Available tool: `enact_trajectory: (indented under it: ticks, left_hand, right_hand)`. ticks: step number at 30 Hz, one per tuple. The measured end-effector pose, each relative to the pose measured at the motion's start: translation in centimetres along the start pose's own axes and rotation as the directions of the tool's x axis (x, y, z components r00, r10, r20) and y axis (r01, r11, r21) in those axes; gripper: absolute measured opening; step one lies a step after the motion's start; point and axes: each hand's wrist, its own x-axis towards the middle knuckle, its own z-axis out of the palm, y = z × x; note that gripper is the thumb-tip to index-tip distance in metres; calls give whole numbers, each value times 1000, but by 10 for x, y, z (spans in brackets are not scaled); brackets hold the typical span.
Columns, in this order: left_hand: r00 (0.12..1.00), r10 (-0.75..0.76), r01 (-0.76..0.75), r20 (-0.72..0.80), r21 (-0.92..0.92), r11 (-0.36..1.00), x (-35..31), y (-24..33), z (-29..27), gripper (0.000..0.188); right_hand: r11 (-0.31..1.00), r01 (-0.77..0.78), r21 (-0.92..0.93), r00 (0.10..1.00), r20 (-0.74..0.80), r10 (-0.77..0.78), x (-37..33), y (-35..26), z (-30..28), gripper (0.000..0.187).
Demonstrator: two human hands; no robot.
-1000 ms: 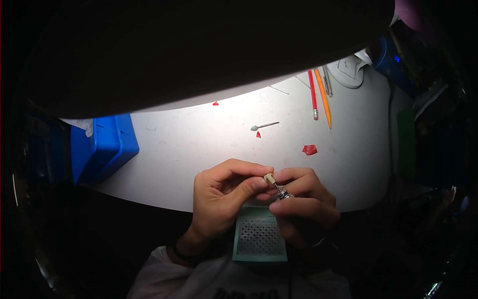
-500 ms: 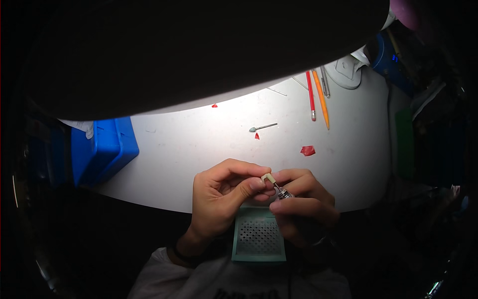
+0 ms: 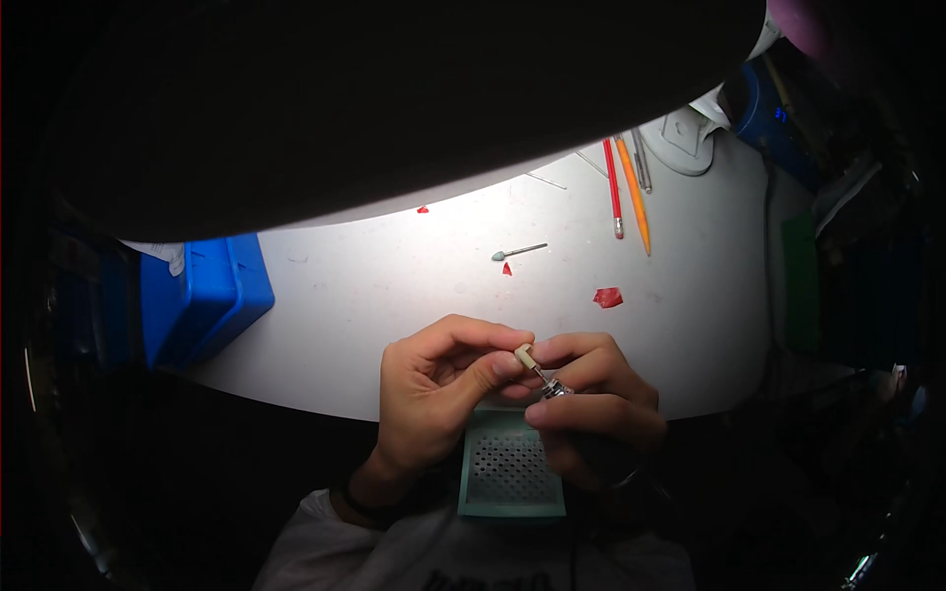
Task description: Using a handheld rotary tool to grind or polish a small yellow component.
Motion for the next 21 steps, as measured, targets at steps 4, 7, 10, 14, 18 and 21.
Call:
enact_trajectory:
  ticks: [4, 7, 10, 14, 18, 21]
  left_hand:
    - [999, 41, -40, 22, -15, 999, 1, -2, 0, 17]
    - [1000, -24, 25, 6, -86, 996, 0, 2, 2, 17]
    - [998, -21, 22, 54, -20, 1000, 1, 3, 2, 18]
    - [995, 21, -29, 95, 79, 996, 0, 2, -1, 20]
    - [994, 51, -57, 93, 63, 996, -1, 1, 0, 21]
    - [988, 86, -98, 126, 90, 991, 1, 1, -1, 21]
  right_hand:
    - [994, -44, 95, 993, -102, 53, -4, 2, 4, 29]
    - [990, -83, -113, 984, -164, 63, -1, -1, -1, 30]
    - [984, -57, -170, 997, -55, 49, 4, -5, -10, 37]
    - [981, -52, -187, 999, -23, 48, 5, -4, -9, 38]
    - [979, -72, -191, 997, -10, 71, 6, -7, -9, 39]
    - [983, -101, -154, 995, -16, 100, 6, -8, -9, 38]
